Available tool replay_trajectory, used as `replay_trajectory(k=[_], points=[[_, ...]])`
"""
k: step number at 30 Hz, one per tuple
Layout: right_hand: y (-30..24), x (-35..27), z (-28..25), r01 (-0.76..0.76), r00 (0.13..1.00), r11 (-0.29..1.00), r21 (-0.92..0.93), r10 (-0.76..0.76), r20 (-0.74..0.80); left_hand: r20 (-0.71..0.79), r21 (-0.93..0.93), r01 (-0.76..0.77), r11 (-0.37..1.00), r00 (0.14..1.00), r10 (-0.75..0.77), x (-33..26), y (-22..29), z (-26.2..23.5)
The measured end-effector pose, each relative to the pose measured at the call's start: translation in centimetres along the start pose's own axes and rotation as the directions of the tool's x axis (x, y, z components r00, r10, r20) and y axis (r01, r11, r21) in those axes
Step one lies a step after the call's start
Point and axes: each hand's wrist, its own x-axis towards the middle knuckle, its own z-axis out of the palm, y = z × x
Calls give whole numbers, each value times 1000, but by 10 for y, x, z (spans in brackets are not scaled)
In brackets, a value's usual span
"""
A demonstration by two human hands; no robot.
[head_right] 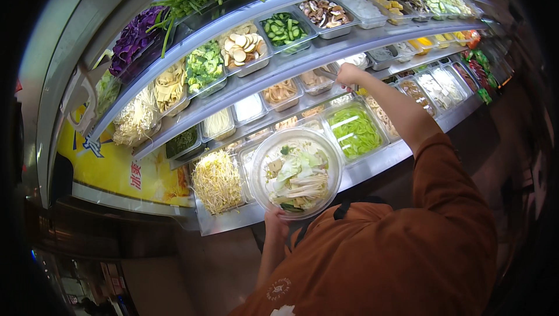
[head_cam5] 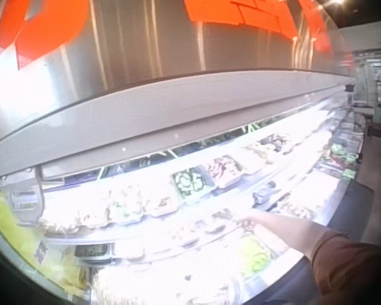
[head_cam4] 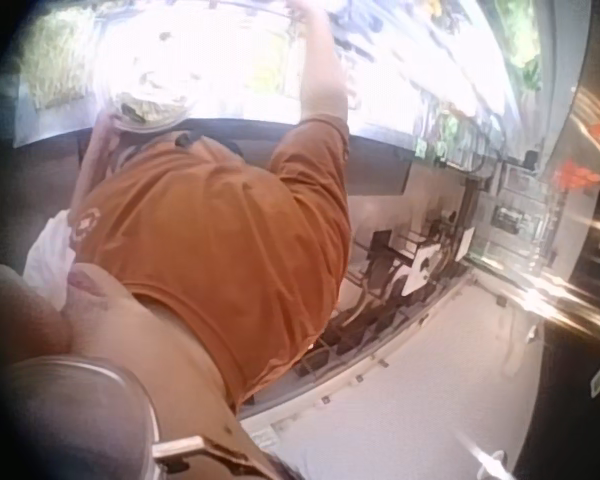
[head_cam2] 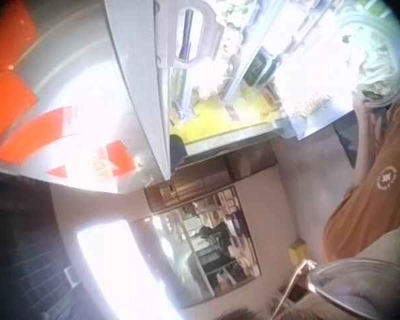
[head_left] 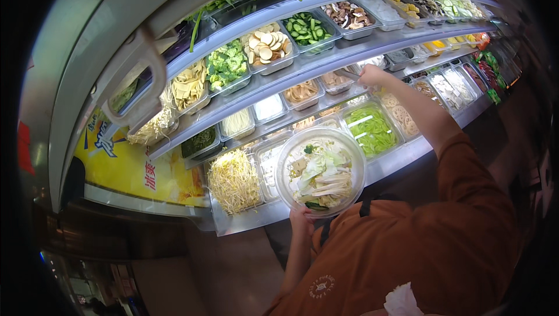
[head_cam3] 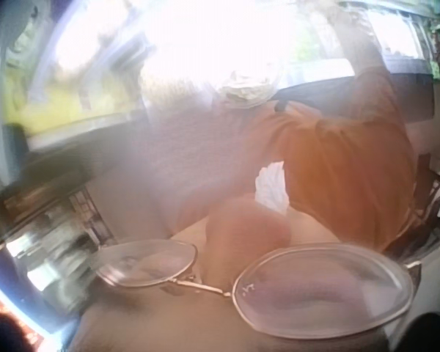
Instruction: The person uses tongs to pick various vegetables from a refrigerated display case and places them into a clear plastic bowl. The person then carries the bowl to a scale, weighs it, and returns to the display to add more vegetables before moving to a sink area.
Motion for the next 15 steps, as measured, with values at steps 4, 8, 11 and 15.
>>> replay_trajectory(k=[4, 8, 11, 15], points=[[20, 2, -24, 52, 996, 973, 223, -66, 57, -21, -87, 11, 996, 1000, -13, -1, -12, 17], [41, -1, -53, 49, 986, 922, 384, -107, 129, 15, -32, 10, 999, 1000, -10, 30, -18, 46], [50, -19, -72, 47, 971, 869, 492, -155, 181, 53, -8, -3, 1000, 999, 3, 49, -23, 72], [55, -81, -95, -4, 942, 868, 496, -164, 294, 99, 38, -19, 999, 995, 16, 65, -19, 117]])
